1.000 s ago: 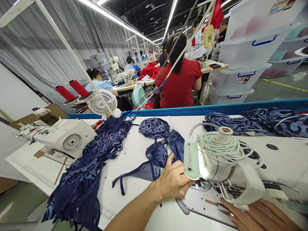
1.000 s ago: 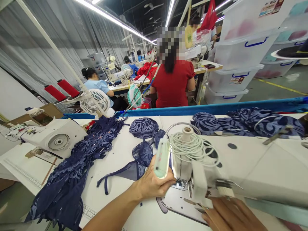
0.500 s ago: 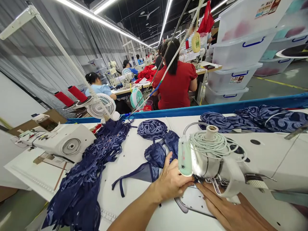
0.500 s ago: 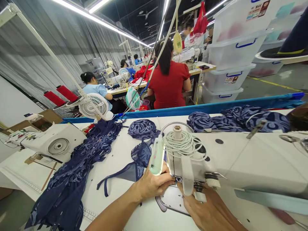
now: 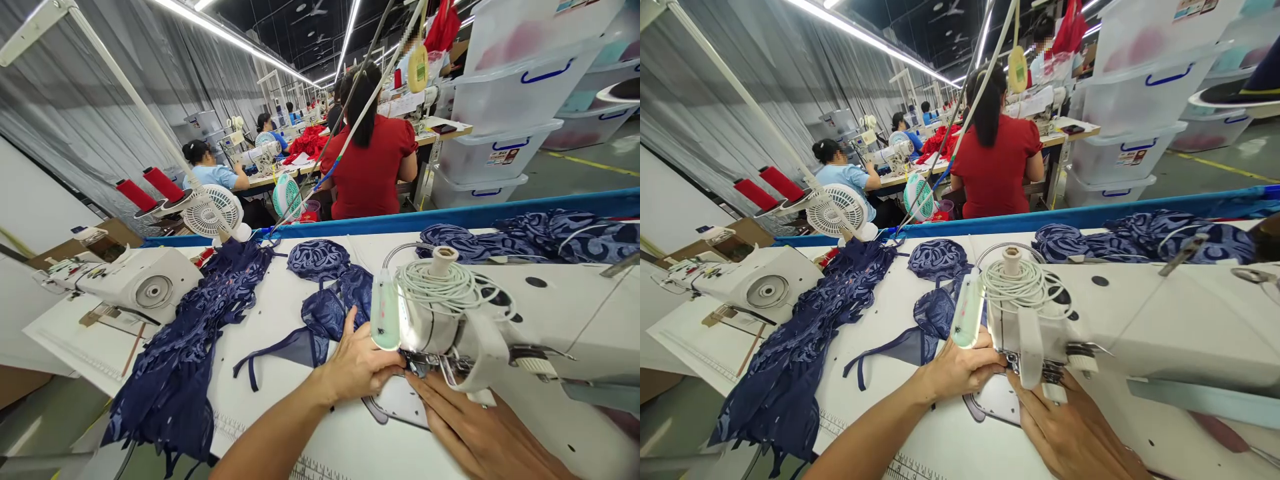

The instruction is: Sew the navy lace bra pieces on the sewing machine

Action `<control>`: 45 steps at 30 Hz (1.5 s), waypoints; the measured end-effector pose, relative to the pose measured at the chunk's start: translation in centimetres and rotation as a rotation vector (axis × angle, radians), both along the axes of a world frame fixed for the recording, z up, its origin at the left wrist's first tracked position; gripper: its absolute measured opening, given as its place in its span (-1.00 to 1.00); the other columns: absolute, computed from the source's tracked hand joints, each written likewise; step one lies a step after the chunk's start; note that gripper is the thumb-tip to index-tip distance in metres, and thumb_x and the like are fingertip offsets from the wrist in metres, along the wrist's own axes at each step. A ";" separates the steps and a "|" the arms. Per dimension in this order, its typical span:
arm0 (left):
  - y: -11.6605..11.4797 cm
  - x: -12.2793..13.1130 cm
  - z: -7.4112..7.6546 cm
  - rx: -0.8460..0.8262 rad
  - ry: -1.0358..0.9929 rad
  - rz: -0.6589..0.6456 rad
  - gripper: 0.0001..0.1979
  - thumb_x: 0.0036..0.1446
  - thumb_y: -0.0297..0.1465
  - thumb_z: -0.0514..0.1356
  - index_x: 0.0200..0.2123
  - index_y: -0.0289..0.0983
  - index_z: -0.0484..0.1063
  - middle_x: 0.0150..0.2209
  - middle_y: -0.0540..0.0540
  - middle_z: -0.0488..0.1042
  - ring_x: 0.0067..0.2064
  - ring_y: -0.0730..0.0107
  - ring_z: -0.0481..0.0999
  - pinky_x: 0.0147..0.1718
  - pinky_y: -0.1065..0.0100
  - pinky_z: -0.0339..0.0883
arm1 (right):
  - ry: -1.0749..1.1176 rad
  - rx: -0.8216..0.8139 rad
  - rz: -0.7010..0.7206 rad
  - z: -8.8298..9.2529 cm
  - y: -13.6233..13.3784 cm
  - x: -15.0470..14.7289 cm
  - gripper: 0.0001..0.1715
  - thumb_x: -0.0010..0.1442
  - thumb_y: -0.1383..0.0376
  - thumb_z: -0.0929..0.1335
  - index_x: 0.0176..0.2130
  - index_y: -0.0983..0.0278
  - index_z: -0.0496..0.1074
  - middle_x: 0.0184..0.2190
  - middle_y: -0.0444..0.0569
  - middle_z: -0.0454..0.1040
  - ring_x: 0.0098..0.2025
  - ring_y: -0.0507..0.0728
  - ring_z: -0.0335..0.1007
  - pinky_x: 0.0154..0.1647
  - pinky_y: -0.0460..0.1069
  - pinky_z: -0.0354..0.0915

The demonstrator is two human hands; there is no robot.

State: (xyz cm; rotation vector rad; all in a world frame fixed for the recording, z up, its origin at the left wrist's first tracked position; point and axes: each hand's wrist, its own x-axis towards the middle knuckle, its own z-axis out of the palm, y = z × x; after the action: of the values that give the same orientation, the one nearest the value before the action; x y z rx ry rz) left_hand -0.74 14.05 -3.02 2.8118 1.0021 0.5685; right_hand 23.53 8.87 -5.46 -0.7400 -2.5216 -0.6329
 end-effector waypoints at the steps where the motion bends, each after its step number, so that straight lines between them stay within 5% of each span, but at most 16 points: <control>1: 0.0 0.0 0.0 -0.005 -0.001 -0.001 -0.82 0.37 -0.34 0.17 -0.17 -0.17 0.60 -0.25 -0.10 0.56 -0.03 0.19 0.43 0.24 -0.05 0.17 | 0.007 -0.011 0.014 0.0 0.0 0.1 -0.59 0.31 0.41 0.20 -0.04 0.18 0.55 0.00 -0.02 0.59 -0.08 0.18 0.56 -0.22 0.07 0.39; 6: 0.1 0.1 -0.2 0.000 -0.008 0.000 -0.83 0.37 -0.30 0.20 -0.19 -0.18 0.60 -0.26 -0.08 0.57 -0.04 0.21 0.45 0.23 -0.01 0.17 | 0.112 -0.103 -0.004 -0.2 0.3 0.1 -0.56 0.34 0.35 0.19 0.07 0.17 0.51 -0.05 0.03 0.60 -0.13 0.20 0.54 0.03 0.18 0.32; 13: -0.1 0.1 -0.1 -0.068 -0.043 0.039 -0.85 0.36 -0.30 0.21 -0.18 -0.15 0.60 -0.21 -0.07 0.59 0.00 0.20 0.44 0.21 0.05 0.19 | 0.187 -0.199 -0.050 0.4 0.3 0.4 -0.55 0.40 0.11 0.20 0.11 0.15 0.49 -0.07 0.10 0.59 -0.11 0.25 0.52 0.05 0.20 0.29; 25: -0.8 0.4 1.2 -0.181 -0.020 0.114 -0.81 0.40 -0.30 0.15 -0.13 -0.13 0.59 -0.13 -0.05 0.58 0.07 0.20 0.41 0.32 -0.16 -0.01 | 0.220 -0.146 0.040 2.6 0.7 -0.4 -0.52 0.41 0.45 0.08 -0.36 0.18 0.42 -0.24 -0.15 0.62 -0.38 0.05 0.48 -0.09 0.15 0.12; 31: -1.2 0.5 2.0 -0.254 -0.084 0.140 -0.85 0.40 -0.37 0.16 -0.17 -0.18 0.55 -0.14 -0.03 0.58 0.10 0.23 0.40 0.31 -0.10 0.04 | 0.188 -0.154 0.011 2.1 0.8 -0.3 -0.64 0.46 0.38 0.10 0.01 0.23 0.40 -0.24 -0.15 0.60 -0.38 0.02 0.52 -0.11 0.12 0.08; 45: -1.0 0.3 1.6 -0.147 -0.019 0.081 -0.84 0.42 -0.39 0.14 -0.15 -0.20 0.55 -0.15 -0.02 0.57 0.05 0.26 0.40 0.25 -0.04 0.09 | 0.151 -0.186 -0.035 1.3 0.9 0.1 -0.66 0.45 0.32 0.14 0.06 0.15 0.38 -0.14 -0.12 0.61 -0.16 0.12 0.58 -0.13 0.12 0.17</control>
State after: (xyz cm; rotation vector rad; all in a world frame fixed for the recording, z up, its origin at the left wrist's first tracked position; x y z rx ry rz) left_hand -0.41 13.02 -1.37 2.6436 1.1106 0.5063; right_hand 23.64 9.75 -4.12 -0.8646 -2.4545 -0.3418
